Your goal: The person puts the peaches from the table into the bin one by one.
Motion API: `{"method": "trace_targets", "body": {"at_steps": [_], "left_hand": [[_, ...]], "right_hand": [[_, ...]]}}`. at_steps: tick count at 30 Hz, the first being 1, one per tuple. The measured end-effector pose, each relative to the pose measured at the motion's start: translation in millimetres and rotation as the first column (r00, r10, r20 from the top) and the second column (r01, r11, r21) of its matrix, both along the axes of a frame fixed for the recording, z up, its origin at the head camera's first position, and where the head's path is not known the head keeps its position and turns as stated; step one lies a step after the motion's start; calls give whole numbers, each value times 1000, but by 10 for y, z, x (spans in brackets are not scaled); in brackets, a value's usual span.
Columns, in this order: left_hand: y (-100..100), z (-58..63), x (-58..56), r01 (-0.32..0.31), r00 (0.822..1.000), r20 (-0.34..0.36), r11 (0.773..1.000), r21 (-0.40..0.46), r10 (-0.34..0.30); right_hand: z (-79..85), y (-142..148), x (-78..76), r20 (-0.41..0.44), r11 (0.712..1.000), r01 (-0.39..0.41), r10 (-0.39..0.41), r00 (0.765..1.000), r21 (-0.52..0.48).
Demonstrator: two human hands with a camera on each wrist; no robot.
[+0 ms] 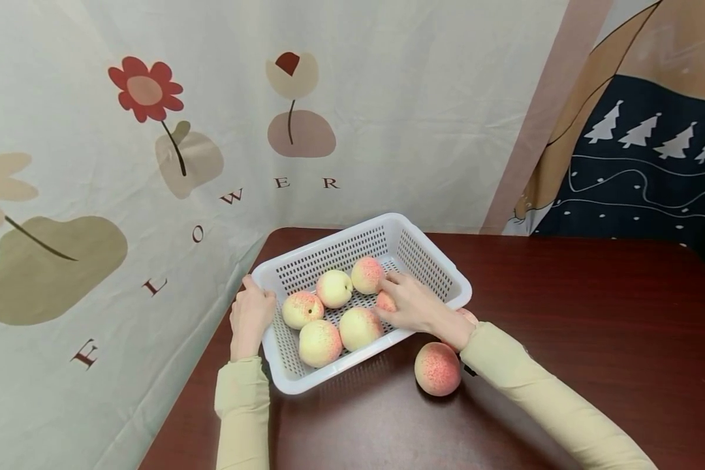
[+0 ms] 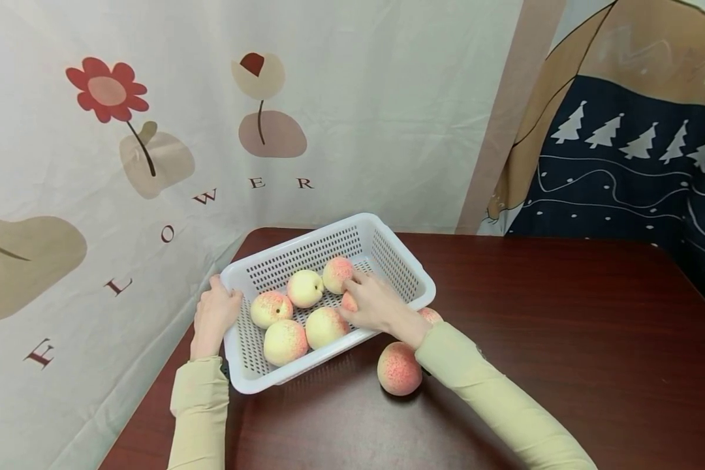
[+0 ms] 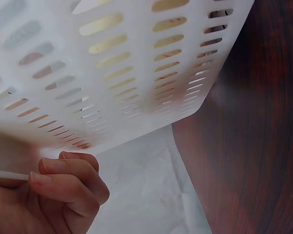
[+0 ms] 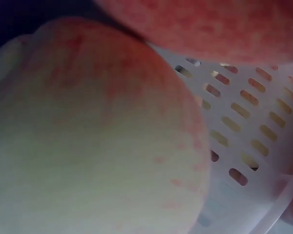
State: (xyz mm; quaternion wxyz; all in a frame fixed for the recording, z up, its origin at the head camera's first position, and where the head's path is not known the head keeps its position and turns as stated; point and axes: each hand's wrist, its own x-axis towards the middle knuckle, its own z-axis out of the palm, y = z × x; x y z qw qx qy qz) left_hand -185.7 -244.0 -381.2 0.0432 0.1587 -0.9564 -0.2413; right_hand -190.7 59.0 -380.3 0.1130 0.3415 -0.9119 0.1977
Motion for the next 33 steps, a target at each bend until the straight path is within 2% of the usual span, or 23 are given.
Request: {"method": "trace_targets", "body": {"at_steps": [12, 22, 29, 33], "left_hand": [[6, 1, 0, 5, 1000, -6, 1000, 0, -5], [7, -4, -9, -2, 1000, -10, 1000, -10, 2], [6, 0, -9, 1, 1000, -20, 1000, -13, -2], [8, 2, -9, 1, 1000, -24, 1000, -14, -1]], "right_hand": [[-33, -25, 3, 153, 984, 69, -94, 984, 163], [-12, -33, 19, 231, 977, 95, -138, 963, 190], [7, -27, 28, 251, 979, 80, -127, 960, 189], [17, -28, 32, 258, 974, 101, -153, 954, 202]]}}
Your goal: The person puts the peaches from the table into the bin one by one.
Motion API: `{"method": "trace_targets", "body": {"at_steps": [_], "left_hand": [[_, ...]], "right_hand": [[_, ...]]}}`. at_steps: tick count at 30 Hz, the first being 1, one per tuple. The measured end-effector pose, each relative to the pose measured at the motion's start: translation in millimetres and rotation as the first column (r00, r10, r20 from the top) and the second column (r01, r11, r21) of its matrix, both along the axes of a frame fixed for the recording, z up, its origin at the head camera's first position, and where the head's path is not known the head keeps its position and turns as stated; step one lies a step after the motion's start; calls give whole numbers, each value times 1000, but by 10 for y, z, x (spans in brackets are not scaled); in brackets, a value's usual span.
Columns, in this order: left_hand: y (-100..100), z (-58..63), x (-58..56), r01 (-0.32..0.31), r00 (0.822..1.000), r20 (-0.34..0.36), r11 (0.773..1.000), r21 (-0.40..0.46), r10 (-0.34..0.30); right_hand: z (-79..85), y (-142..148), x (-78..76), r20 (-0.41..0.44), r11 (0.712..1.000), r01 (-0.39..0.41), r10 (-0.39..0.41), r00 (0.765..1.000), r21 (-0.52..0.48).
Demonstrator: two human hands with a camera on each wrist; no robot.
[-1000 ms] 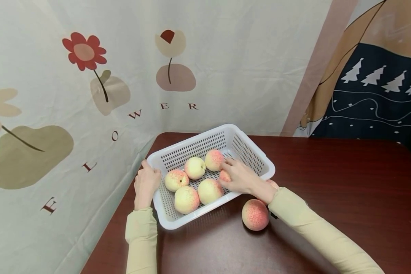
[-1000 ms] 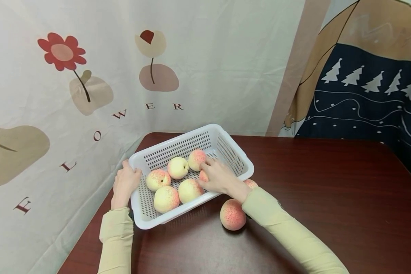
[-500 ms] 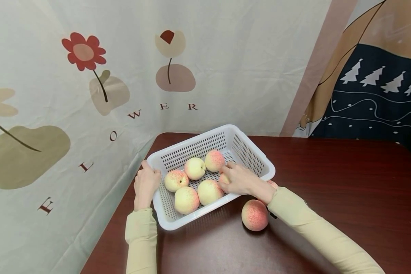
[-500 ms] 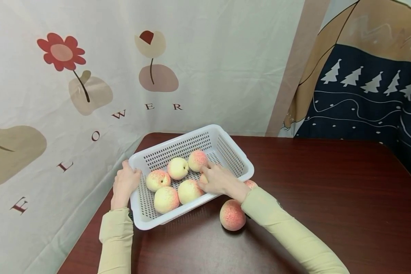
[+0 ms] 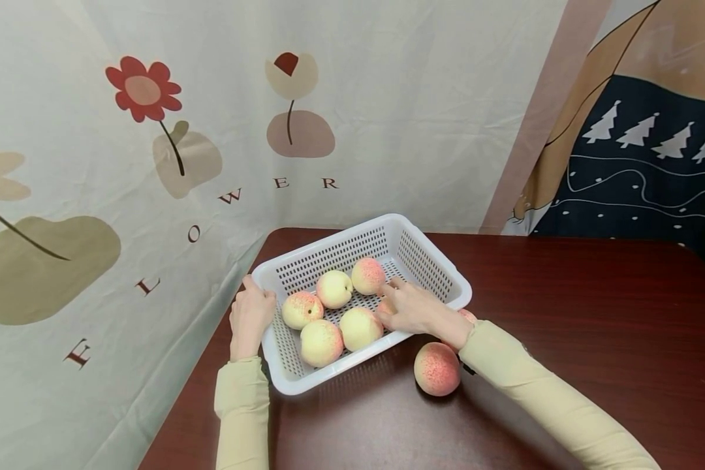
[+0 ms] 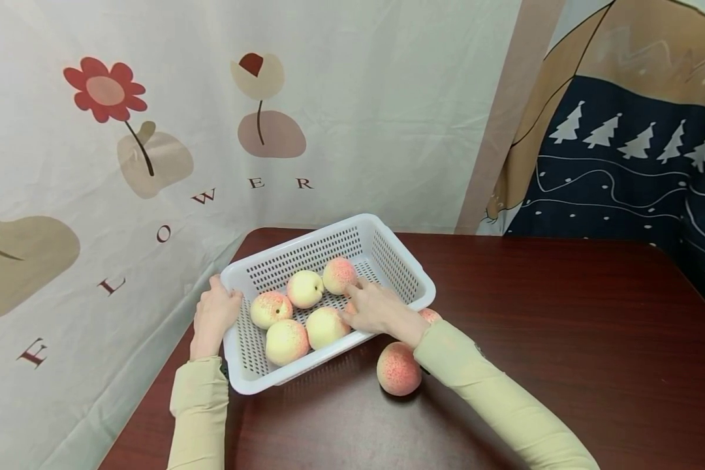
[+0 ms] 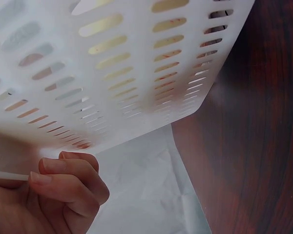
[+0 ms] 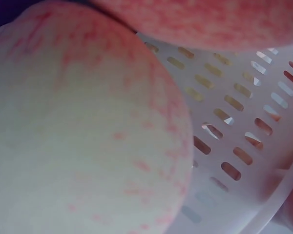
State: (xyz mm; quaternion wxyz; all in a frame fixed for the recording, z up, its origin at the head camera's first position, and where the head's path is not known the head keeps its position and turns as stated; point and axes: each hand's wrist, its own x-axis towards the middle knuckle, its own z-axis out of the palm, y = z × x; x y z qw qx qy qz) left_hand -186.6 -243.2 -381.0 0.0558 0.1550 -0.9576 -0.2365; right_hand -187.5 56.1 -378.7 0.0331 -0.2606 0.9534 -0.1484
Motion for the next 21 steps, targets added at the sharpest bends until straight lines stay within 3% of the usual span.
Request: {"method": "trace_targets", "body": {"at_steps": [11, 16, 21], "left_hand": [[-9, -9, -1, -8, 1000, 17, 1000, 14, 7], [-6, -3, -2, -8, 1000, 23, 1000, 20, 7], [3, 11, 3, -2, 1000, 13, 1000, 12, 2]], "right_hand": [[2, 4, 16, -30, 1000, 23, -23, 999, 1], [14, 35, 46, -138, 999, -29, 25, 990, -31], [8, 117, 117, -283, 991, -104, 75, 956, -86]]}}
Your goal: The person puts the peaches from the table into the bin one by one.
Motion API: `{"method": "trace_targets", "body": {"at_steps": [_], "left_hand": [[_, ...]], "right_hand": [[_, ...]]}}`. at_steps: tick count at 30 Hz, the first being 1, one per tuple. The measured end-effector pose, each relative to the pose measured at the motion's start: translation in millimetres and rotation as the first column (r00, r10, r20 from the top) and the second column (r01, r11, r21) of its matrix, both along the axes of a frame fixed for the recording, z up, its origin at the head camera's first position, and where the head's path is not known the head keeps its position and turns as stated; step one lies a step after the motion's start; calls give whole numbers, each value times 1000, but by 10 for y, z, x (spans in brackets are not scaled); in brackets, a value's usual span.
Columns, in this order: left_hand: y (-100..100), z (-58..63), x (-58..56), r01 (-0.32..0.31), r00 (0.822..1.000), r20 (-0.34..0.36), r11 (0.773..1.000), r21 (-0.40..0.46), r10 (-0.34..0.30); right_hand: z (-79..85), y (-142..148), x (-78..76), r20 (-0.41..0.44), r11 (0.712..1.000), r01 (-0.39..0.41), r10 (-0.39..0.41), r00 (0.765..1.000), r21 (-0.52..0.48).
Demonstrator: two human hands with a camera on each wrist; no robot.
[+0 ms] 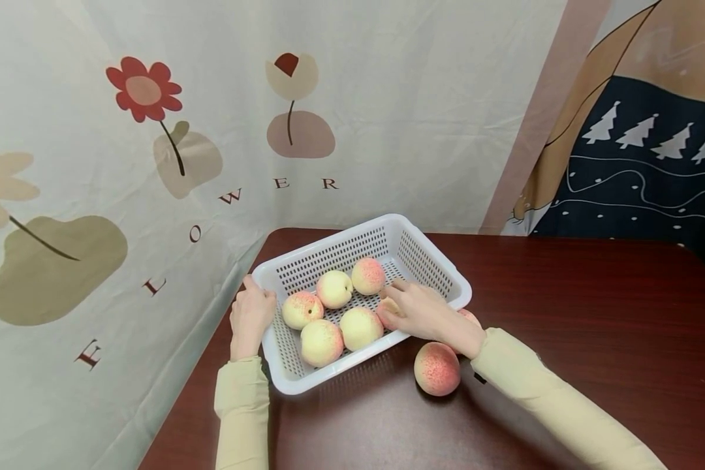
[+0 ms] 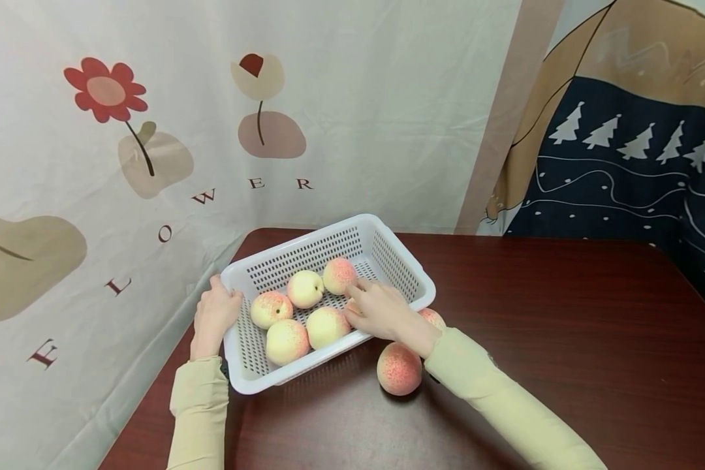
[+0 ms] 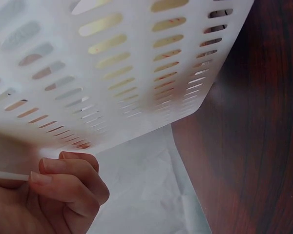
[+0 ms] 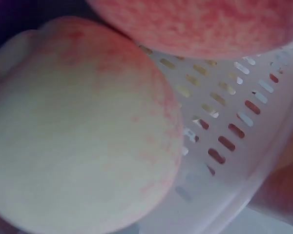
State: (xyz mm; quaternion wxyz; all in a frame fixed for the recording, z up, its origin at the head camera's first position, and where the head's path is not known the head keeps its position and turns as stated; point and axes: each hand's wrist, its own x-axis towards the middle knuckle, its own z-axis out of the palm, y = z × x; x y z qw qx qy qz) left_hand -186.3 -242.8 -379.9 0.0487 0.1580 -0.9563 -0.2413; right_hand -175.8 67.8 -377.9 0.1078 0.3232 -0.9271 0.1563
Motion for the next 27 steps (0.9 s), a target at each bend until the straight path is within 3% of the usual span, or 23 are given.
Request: {"method": "trace_targets", "body": {"at_steps": [4, 10, 27], "left_hand": [[5, 8, 0, 5, 1000, -3, 1000, -5, -5], [2, 1, -3, -2, 1000, 3, 1000, 1, 2], [1, -3, -11, -8, 1000, 11, 1000, 3, 8]], "right_hand": [[-23, 114, 65, -113, 997, -61, 55, 992, -47], [-34, 286, 130, -243, 988, -142, 122, 962, -67], [-50, 614, 437, -366, 982, -168, 126, 922, -84]]}}
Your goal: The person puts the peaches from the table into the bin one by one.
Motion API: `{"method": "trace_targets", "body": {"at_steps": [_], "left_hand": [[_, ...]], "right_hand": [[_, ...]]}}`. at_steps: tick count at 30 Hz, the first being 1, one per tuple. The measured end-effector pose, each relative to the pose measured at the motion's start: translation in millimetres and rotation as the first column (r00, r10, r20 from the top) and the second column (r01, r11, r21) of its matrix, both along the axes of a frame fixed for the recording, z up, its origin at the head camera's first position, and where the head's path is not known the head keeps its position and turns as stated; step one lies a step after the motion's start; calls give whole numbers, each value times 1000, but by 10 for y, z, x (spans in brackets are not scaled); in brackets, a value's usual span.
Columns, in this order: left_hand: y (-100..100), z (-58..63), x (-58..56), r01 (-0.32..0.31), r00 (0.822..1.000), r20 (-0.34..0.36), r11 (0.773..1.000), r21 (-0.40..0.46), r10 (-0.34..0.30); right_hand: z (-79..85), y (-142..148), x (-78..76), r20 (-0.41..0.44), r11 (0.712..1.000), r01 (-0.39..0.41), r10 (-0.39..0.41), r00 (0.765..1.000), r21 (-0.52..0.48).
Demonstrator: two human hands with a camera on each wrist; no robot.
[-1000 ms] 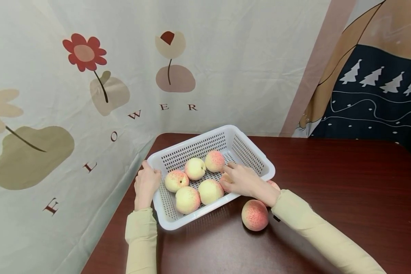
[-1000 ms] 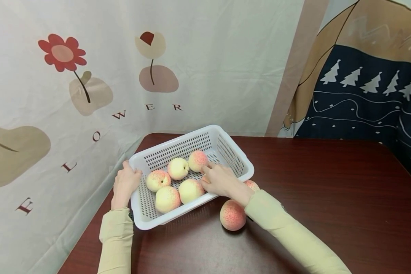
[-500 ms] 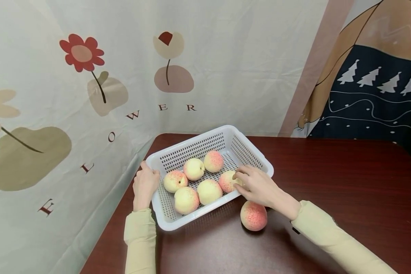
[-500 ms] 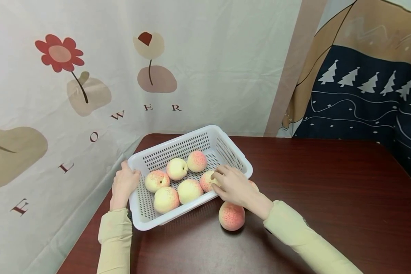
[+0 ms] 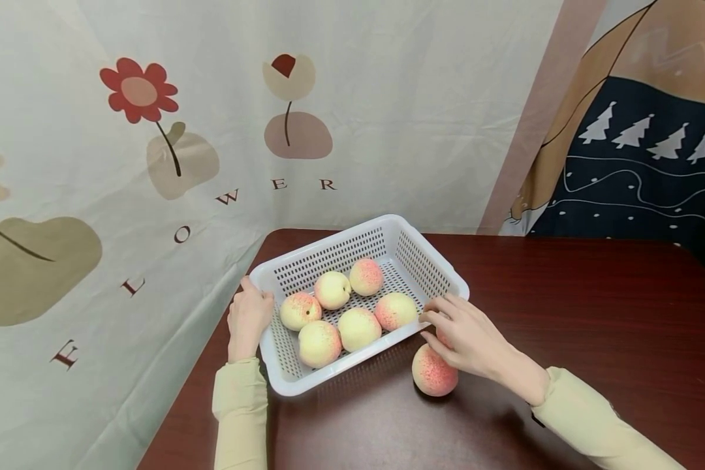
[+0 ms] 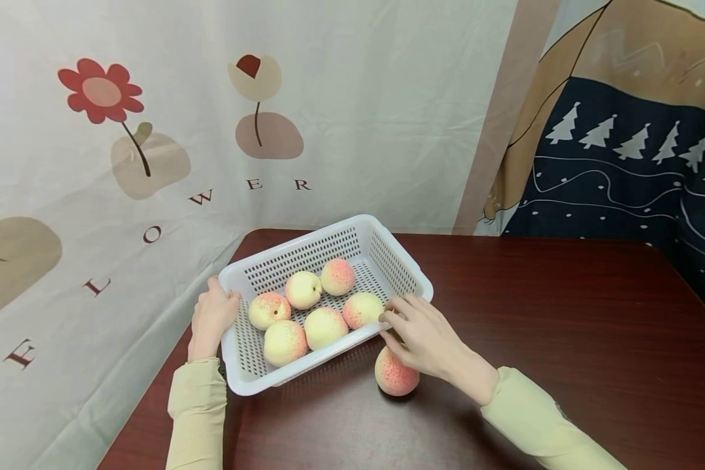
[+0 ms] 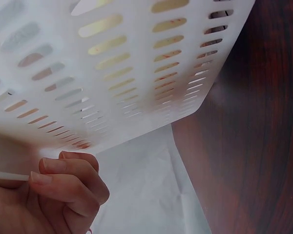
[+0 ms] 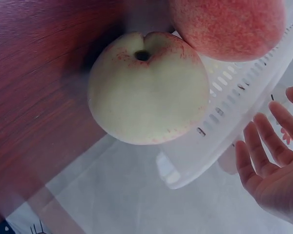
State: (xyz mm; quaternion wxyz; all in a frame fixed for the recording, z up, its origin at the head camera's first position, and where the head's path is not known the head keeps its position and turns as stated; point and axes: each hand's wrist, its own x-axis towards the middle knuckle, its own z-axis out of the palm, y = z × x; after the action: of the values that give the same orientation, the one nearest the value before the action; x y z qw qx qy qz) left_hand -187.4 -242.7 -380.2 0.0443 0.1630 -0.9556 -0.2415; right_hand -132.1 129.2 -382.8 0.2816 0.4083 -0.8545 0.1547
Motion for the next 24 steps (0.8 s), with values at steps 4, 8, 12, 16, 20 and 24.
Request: {"method": "trace_targets", "body": {"at_steps": [4, 8, 12, 16, 20, 24], "left_hand": [[-4, 0, 0, -2, 1000, -1, 1000, 1, 2], [-6, 2, -1, -4, 1000, 2, 1000, 5, 4], [-6, 3, -1, -1, 1000, 3, 1000, 7, 1], [-11, -7, -4, 6, 1000, 5, 1000, 5, -6], [-16, -17, -7, 14, 1000, 8, 1000, 3, -14], [-12, -17, -11, 13, 1000, 9, 1000, 2, -13]], "right_hand": [[-15, 47, 78, 5, 1000, 0, 0, 1000, 18], [-54, 65, 139, 9, 999, -8, 8, 1000, 37], [-125, 62, 175, 18, 997, -12, 10, 1000, 74], [-203, 41, 202, 46, 989, 13, -20, 999, 146], [-252, 6, 216, 78, 979, 8, -24, 997, 203], [-300, -36, 214, 86, 976, -45, 27, 996, 212]]}}
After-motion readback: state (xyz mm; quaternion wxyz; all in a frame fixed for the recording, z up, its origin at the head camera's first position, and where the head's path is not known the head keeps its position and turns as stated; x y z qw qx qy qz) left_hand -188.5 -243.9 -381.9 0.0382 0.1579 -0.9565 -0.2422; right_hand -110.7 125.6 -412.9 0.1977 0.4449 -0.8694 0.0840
